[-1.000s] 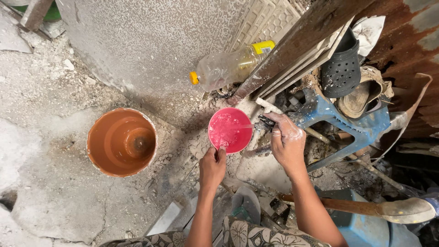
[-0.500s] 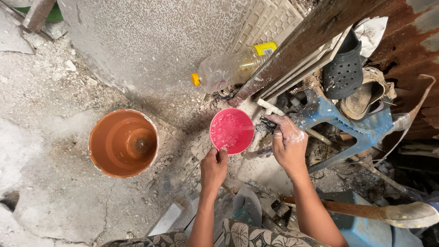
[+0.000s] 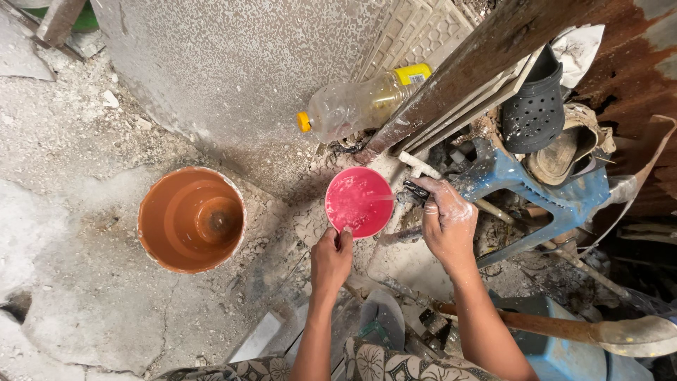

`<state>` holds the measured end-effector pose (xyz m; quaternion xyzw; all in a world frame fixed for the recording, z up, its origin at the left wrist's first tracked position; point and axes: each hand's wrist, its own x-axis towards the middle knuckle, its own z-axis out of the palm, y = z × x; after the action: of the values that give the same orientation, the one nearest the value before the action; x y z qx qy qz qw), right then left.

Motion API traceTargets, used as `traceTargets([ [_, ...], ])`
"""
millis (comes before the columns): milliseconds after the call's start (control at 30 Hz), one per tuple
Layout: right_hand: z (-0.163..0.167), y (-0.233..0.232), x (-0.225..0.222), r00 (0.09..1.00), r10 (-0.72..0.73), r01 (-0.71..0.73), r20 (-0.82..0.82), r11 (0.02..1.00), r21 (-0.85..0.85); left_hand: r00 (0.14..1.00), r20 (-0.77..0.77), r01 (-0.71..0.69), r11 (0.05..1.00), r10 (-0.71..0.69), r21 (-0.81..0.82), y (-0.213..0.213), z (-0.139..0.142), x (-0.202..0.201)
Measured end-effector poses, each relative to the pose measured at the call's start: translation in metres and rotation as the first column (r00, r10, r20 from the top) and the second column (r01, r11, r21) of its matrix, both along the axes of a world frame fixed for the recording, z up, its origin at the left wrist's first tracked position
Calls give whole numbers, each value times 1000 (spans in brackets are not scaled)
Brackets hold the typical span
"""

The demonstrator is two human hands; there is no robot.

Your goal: The person brushes a long green plaster mold, then mixes plaster in a large terracotta bowl, adding powder and working the mixture by hand while scraping the bowl with a small tool. They carry the bowl across the workshop, scrape residue from a small pink bowl, and finish holding the bowl filled with water.

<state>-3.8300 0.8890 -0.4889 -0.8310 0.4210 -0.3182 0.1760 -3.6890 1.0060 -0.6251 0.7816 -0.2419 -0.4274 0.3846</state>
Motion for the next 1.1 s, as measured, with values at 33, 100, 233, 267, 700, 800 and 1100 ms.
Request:
traceTargets([
  [33, 0, 0, 0, 1000, 2, -2, 3, 1000, -2, 1000, -5, -1, 1000, 1, -1, 0, 0, 0],
  [100, 0, 0, 1, 1000, 7, -7, 7, 1000, -7, 1000, -1, -4, 1000, 4, -6, 0, 0, 0],
  [233, 0, -1, 1, 1000, 3, -3, 4, 1000, -11, 1000, -2, -6, 1000, 6, -3, 0, -2, 0],
  [267, 0, 0, 1, 1000, -2, 2, 2, 1000, -5, 1000, -6, -12, 1000, 12, -15, 1, -2, -1],
  [700, 0, 0, -1, 1000, 7, -7, 3, 1000, -25, 999, 21, -25, 998, 27, -57, 1, -8, 0],
  [800, -2, -1, -1, 1000, 16, -16, 9, 999, -33, 999, -38, -39, 999, 37, -29, 1, -7, 1],
  [1100, -3, -1, -1, 1000, 26, -26, 3, 998, -56, 999, 16, -34, 992, 36, -125, 2, -5, 1],
])
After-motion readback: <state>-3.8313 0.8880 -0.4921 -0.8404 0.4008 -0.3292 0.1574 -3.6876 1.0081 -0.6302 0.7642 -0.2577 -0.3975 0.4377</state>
